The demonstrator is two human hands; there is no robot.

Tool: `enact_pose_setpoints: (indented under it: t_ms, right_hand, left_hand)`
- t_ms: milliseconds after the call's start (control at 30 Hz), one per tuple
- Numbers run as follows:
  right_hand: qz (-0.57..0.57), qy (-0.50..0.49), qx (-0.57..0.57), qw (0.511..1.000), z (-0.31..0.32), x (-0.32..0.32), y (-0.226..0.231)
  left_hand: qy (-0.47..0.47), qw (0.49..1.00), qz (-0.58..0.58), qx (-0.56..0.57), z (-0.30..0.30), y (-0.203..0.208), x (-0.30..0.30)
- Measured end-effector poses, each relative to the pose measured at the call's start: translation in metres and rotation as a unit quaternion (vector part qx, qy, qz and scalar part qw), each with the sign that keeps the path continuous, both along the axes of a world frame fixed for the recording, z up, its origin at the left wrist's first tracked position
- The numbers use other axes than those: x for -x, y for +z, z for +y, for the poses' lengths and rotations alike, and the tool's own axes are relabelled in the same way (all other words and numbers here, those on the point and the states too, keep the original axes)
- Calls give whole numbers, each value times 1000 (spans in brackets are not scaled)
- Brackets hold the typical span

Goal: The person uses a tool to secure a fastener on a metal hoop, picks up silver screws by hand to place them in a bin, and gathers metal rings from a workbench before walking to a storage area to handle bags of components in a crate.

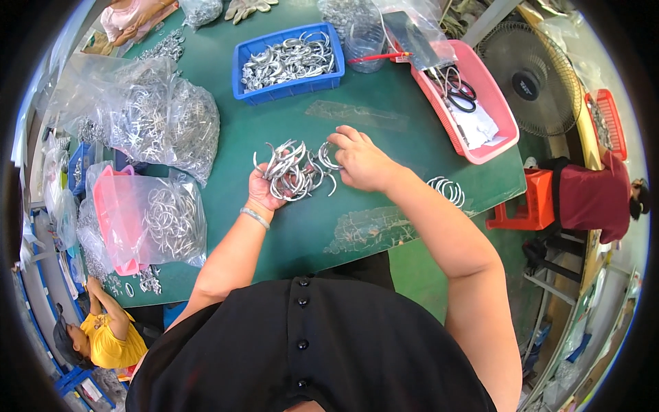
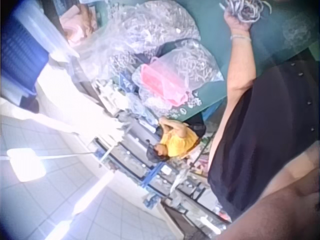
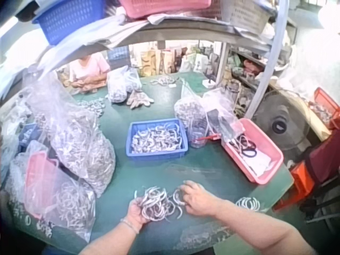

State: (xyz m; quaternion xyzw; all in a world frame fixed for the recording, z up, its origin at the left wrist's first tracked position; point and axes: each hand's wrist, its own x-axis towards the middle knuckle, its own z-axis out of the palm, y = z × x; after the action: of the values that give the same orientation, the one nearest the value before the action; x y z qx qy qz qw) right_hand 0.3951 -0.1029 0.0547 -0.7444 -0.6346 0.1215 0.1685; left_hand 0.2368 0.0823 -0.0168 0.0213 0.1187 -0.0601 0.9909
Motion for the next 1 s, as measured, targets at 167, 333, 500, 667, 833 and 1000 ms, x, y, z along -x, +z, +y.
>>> enact_pose_setpoints:
  t_ms: [167, 333, 500, 667, 833, 1000]
  right_hand:
    - [107, -4, -17, 994, -4, -9, 11]
    - [41, -25, -68, 997, 3, 1, 24]
    - [-40, -45, -101, 993, 19, 21, 28]
    - [-75, -106, -84, 988, 29, 40, 24]
    - [-120, -154, 2, 981, 39, 54, 33]
    - [-50, -150, -74, 985, 42, 48, 44]
  left_hand:
    - [70, 994, 88, -9, -2, 11, -10]
    - [36, 999, -1, 7, 4, 24, -11]
    - [32, 999, -16, 36, -1, 40, -16]
    - [63, 997, -12, 34, 1, 50, -16]
    - [75, 997, -15, 27, 7, 56, -14]
    - [77, 995, -55, -15, 15, 71, -10]
